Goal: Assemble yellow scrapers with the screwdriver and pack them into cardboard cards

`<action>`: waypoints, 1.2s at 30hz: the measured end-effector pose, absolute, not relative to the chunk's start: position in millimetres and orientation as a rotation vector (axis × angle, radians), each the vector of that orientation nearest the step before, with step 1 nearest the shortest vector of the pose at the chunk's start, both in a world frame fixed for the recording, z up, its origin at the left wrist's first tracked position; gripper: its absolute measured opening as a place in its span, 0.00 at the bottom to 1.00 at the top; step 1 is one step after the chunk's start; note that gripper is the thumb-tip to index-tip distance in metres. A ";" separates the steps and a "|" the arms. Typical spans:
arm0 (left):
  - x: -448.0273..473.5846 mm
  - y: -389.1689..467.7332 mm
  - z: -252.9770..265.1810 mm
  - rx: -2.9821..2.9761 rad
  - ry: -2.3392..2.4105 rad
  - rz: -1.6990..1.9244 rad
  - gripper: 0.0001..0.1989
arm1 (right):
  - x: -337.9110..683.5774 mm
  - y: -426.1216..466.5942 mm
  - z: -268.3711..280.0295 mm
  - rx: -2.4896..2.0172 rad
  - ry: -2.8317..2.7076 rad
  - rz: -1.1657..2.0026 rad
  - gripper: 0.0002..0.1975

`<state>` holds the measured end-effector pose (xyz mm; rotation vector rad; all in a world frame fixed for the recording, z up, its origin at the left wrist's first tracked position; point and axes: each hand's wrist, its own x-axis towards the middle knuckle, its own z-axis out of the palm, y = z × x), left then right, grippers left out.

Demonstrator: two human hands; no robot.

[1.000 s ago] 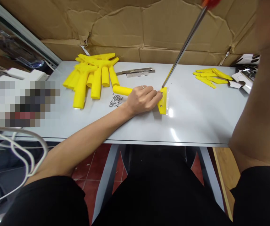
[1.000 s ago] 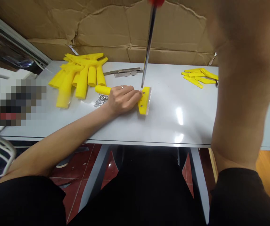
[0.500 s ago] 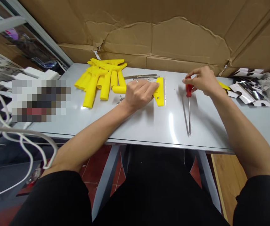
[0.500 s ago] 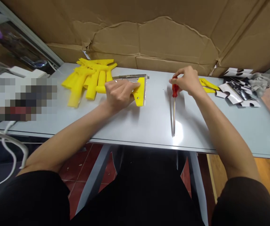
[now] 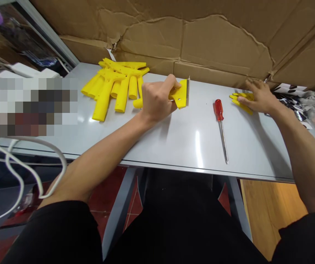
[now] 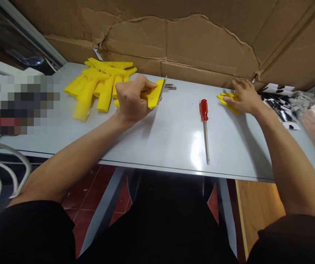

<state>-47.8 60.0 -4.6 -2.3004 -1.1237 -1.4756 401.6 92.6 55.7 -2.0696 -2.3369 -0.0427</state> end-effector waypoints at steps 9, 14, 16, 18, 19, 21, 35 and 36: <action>-92.4 83.8 39.2 -1.989 -1.134 -1.691 0.22 | 390.8 92.5 19.5 -1.903 -2.358 -0.217 0.40; -108.7 91.9 42.9 -1.933 -1.218 -1.756 0.20 | 367.6 101.5 25.7 -2.034 -2.292 -0.229 0.40; -107.7 96.6 37.3 -1.957 -1.231 -1.762 0.21 | 360.0 107.6 24.0 -2.022 -2.294 -0.253 0.40; -104.0 98.7 33.3 -1.975 -1.263 -1.757 0.22 | 352.2 113.1 22.5 -1.980 -2.309 -0.260 0.38; -101.7 97.8 32.7 -1.982 -1.274 -1.738 0.22 | 348.6 115.4 22.3 -1.981 -2.309 -0.255 0.37; -97.4 92.8 34.1 -1.983 -1.289 -1.683 0.21 | 342.7 118.6 23.6 -2.029 -2.312 -0.244 0.37; -92.5 88.5 37.5 -2.145 -1.428 -1.504 0.14 | 327.2 111.5 31.5 -1.883 -2.503 -0.243 0.27; -93.4 87.9 39.1 -2.147 -1.429 -1.484 0.14 | 326.7 110.8 32.0 -1.864 -2.507 -0.229 0.26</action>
